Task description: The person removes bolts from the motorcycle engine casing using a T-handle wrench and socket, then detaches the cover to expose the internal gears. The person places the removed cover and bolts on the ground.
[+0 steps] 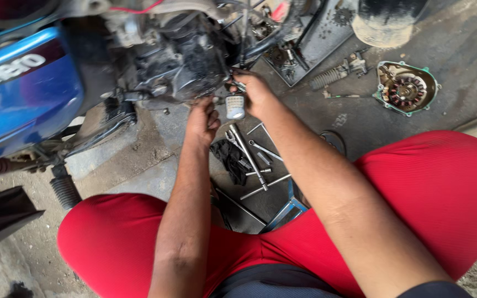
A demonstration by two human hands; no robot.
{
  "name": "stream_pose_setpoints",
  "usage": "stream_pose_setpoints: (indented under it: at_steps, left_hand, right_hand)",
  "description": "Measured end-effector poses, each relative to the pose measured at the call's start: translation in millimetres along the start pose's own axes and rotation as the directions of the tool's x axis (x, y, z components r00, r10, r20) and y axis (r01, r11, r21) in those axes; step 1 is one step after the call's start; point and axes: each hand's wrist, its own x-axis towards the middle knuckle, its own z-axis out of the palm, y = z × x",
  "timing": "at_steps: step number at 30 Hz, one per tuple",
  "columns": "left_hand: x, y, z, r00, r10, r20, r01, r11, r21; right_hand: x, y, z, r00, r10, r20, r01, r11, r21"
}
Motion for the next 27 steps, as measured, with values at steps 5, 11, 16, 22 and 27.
stream_pose_setpoints:
  at_steps: [5,11,16,22,27]
  left_hand:
    - [-5,1,1,0.999,0.047,0.003,-0.047,0.999,0.018]
    - [-15,-2,9,1.0,0.023,-0.019,-0.022,0.998,0.051]
    - [-18,-1,19,1.0,0.011,-0.024,-0.009,0.998,0.058]
    - [-16,-4,29,0.988,-0.054,-0.144,0.061,0.997,0.043]
    - [-7,-1,23,0.996,0.027,-0.079,-0.035,0.994,-0.104]
  right_hand:
    - [-6,-7,-7,0.988,0.056,0.141,-0.067,0.995,0.073]
    - [2,-15,-6,0.987,0.138,0.081,-0.125,0.98,-0.154]
    - [4,-3,-8,0.998,0.002,0.069,0.006,0.993,-0.121]
    - [-6,-3,-29,0.996,0.07,0.047,-0.063,0.988,-0.142]
    - [-12,3,-29,0.992,0.117,0.039,-0.101,0.951,-0.292]
